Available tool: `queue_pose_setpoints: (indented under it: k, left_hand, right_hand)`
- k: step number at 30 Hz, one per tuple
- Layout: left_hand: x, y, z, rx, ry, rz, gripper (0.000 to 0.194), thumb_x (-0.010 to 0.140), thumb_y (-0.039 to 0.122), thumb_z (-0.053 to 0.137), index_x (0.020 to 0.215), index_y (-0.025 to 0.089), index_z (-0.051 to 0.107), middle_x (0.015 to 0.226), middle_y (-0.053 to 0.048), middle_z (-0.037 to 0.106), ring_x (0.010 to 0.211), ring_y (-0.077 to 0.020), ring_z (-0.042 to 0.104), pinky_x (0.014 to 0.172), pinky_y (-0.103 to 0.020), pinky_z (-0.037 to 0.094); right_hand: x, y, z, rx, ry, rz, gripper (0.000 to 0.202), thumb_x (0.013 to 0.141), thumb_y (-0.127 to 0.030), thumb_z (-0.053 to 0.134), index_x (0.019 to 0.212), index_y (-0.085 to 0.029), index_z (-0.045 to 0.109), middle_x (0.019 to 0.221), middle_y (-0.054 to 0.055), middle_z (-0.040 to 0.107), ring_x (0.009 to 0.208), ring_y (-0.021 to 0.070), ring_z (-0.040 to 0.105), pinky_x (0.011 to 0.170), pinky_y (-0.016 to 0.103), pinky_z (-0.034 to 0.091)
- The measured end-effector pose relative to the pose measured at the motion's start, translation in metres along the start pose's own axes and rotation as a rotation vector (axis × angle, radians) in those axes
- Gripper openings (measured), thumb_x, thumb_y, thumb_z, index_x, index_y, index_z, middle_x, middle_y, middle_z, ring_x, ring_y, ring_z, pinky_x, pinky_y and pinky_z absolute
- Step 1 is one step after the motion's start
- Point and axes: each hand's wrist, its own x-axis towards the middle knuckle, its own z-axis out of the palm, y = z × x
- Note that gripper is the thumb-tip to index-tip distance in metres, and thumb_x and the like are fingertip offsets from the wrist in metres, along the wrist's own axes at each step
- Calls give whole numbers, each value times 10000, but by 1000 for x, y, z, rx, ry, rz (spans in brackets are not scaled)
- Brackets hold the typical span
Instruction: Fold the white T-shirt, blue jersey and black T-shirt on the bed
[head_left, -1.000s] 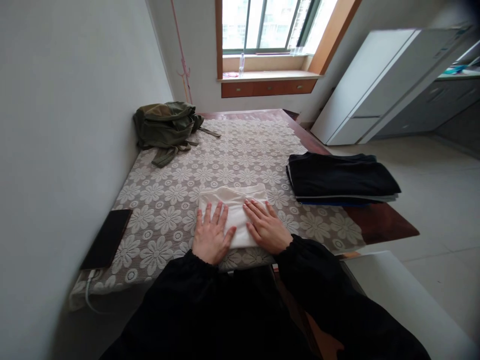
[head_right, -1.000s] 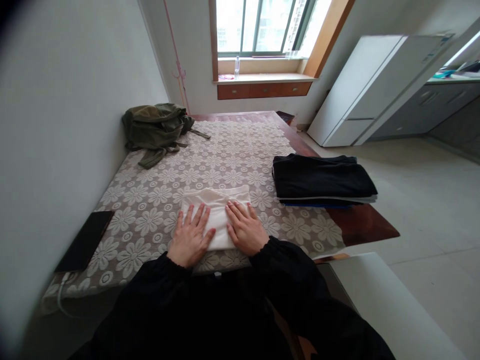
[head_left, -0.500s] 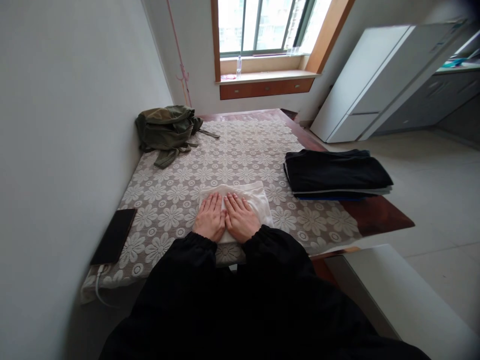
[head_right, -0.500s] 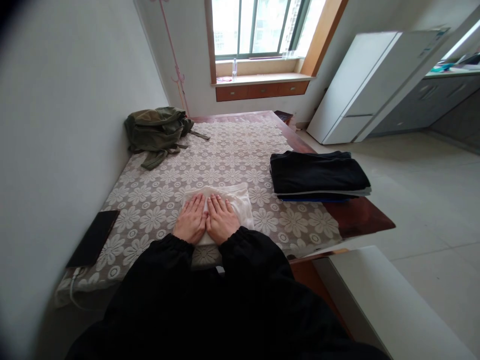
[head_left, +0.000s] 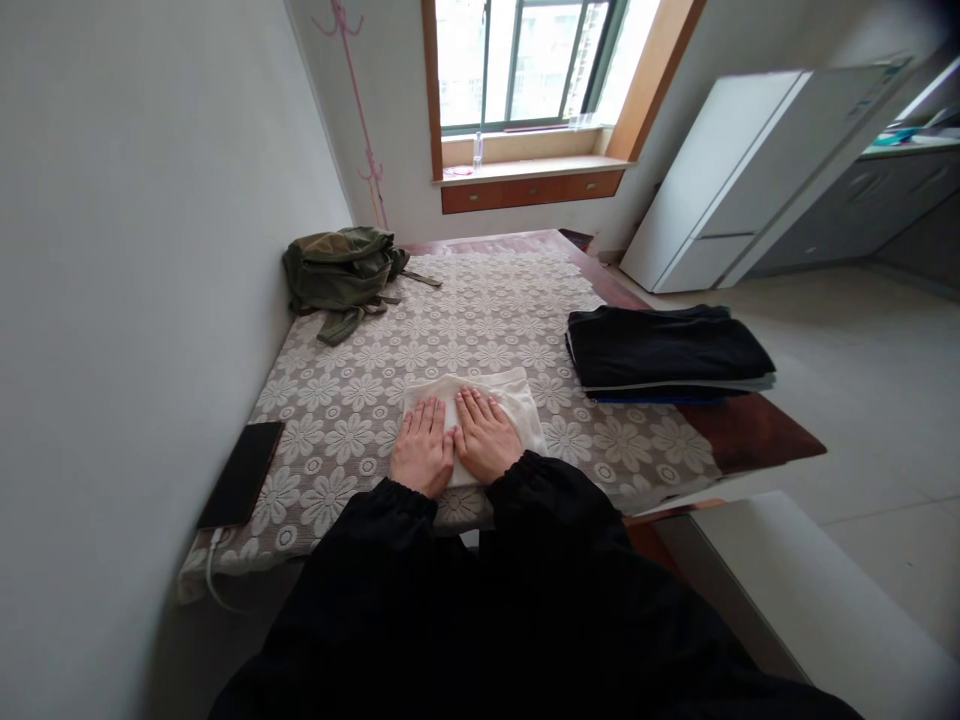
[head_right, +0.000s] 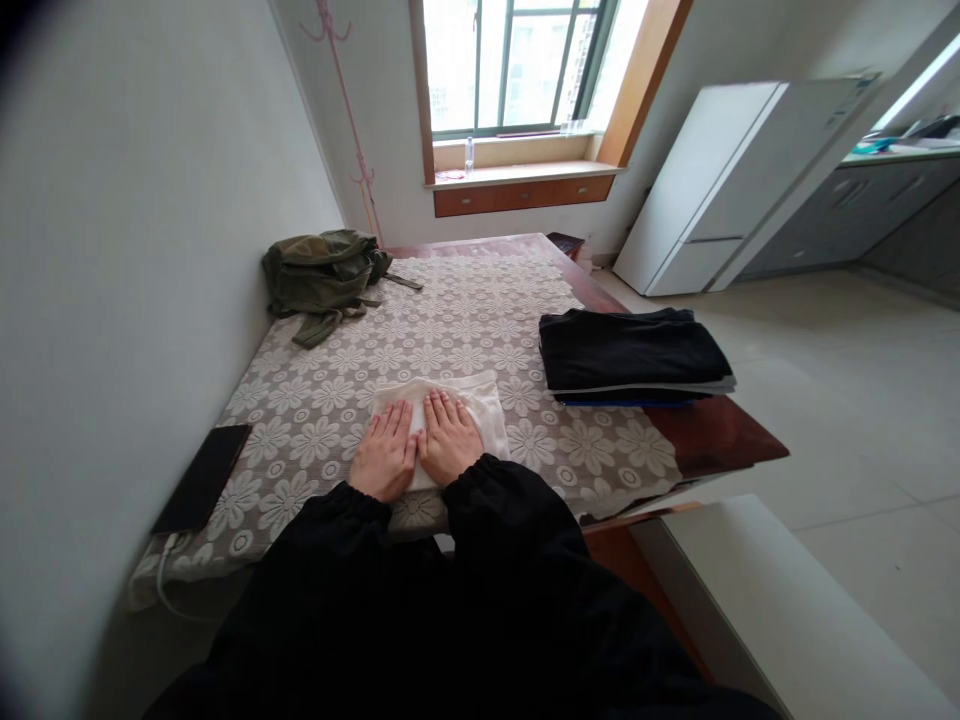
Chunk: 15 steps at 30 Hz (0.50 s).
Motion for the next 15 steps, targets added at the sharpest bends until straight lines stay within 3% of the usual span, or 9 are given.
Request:
queue_pose_setpoints:
  k: [7,15]
  left_hand:
    - [22,-4,1,-30,-43,-13,623,1009,285,327,1573,24,375,1647,-181,369,1553,-276,302,1262,-476,282]
    - [2,-1,-1,-20,20,-7,601,1010,289,337,1566,76,414,1625,-150,422,1541,-273,335,1258,-481,291]
  right_hand:
    - [1,-1,0,-4,-6,12,611,1022,-284,345,1573,-26,392,1648,166,344,1548,284,309,1275,460,236]
    - [0,0,-2,19,-3,10,623,1012,-295,349,1574,-28,392,1654,164,329,1553,285,297,1275,472,233]
